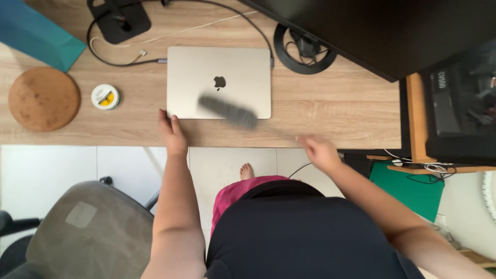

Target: Dusting a computer monitor, laptop, and desk surface with a handheld duster.

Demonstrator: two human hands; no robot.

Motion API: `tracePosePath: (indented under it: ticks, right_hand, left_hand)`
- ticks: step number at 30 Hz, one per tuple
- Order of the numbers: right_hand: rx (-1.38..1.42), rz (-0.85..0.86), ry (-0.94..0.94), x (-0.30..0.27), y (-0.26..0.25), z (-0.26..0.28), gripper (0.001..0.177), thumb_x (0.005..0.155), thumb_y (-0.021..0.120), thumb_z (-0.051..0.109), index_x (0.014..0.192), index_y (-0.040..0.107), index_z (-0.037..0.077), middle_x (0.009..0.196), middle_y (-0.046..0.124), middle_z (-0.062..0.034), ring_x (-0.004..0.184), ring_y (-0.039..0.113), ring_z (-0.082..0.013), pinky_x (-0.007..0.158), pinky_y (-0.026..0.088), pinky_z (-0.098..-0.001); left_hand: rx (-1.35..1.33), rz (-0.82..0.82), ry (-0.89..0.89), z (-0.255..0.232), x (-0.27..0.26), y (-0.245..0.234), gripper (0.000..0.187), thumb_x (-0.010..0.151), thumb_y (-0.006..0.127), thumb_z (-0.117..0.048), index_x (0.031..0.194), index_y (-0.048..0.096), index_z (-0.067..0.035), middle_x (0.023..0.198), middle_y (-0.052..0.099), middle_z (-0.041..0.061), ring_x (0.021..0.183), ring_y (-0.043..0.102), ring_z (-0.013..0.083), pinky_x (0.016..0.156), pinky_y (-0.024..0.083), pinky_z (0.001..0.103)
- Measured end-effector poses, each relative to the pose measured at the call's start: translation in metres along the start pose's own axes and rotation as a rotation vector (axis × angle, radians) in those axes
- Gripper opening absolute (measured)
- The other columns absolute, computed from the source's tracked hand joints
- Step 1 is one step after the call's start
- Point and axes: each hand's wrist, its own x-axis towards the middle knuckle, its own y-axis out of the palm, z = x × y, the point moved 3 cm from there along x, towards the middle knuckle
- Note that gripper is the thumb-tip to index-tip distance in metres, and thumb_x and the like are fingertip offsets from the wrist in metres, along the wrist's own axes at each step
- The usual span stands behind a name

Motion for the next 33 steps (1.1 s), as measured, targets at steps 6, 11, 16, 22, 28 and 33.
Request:
tracePosePath:
  ticks: [6, 11, 16, 22, 28, 33]
  right_hand:
    - [0.032, 0.115, 0.054, 0.033, 0.021, -0.013, 0.015, 0.096, 0.066, 0.014, 0.108, 0.075, 0.017, 0.107, 0.076, -0.0090, 0.080, 0.073, -0.0273, 0.074, 0.058, -0.0389]
    - [0.013, 0.000, -0.239, 0.058, 0.062, 0.057, 0.018, 0.094, 0.064, 0.011, 0.108, 0.076, 0.016, 0.116, 0.076, -0.0101, 0.095, 0.071, -0.0319, 0.079, 0.057, -0.0406]
    - [0.073, 0.152, -0.116, 0.087, 0.058, 0.087, 0.025, 0.097, 0.062, 0.021, 0.119, 0.074, 0.021, 0.102, 0.074, -0.0126, 0.085, 0.072, -0.0331, 0.072, 0.056, -0.0423]
    - [0.006, 0.111, -0.204, 0.104, 0.101, 0.077, 0.023, 0.101, 0.062, 0.015, 0.120, 0.073, 0.018, 0.104, 0.073, -0.0143, 0.085, 0.071, -0.0318, 0.074, 0.056, -0.0435]
    - [0.247, 0.139, -0.353, 0.138, 0.047, 0.051, 0.021, 0.093, 0.058, 0.007, 0.109, 0.070, 0.012, 0.115, 0.077, -0.0089, 0.091, 0.074, -0.0245, 0.076, 0.059, -0.0391]
    - [0.046, 0.255, -0.321, 0.139, 0.059, 0.065, 0.032, 0.094, 0.060, 0.006, 0.123, 0.073, 0.013, 0.117, 0.074, -0.0095, 0.092, 0.072, -0.0261, 0.077, 0.058, -0.0402]
  left_hand:
    - [-0.247, -0.028, -0.143, -0.008, -0.015, -0.022, 0.064, 0.110, 0.037, -0.041, 0.162, 0.024, -0.006, 0.168, 0.029, 0.014, 0.154, 0.030, 0.0267, 0.125, 0.025, 0.037]
    - [-0.326, -0.057, -0.157, 0.001, -0.005, -0.035, 0.067, 0.110, 0.034, -0.049, 0.162, 0.028, -0.008, 0.168, 0.034, 0.013, 0.156, 0.031, 0.0248, 0.126, 0.023, 0.037]
    - [-0.369, -0.134, -0.174, -0.014, -0.006, -0.064, 0.069, 0.109, 0.031, -0.051, 0.162, 0.027, -0.008, 0.169, 0.032, 0.012, 0.157, 0.028, 0.0241, 0.126, 0.021, 0.037]
    - [-0.309, -0.132, -0.173, -0.007, 0.013, -0.064, 0.067, 0.109, 0.034, -0.050, 0.161, 0.030, -0.008, 0.167, 0.033, 0.012, 0.155, 0.030, 0.0251, 0.126, 0.022, 0.037]
    - [-0.211, -0.142, -0.133, -0.030, 0.036, -0.035, 0.064, 0.109, 0.035, -0.048, 0.157, 0.037, -0.006, 0.164, 0.038, 0.014, 0.153, 0.034, 0.0276, 0.124, 0.026, 0.037]
    - [-0.143, -0.178, -0.040, -0.050, 0.071, -0.021, 0.061, 0.111, 0.035, -0.044, 0.156, 0.038, -0.003, 0.162, 0.039, 0.016, 0.150, 0.036, 0.0296, 0.123, 0.028, 0.038]
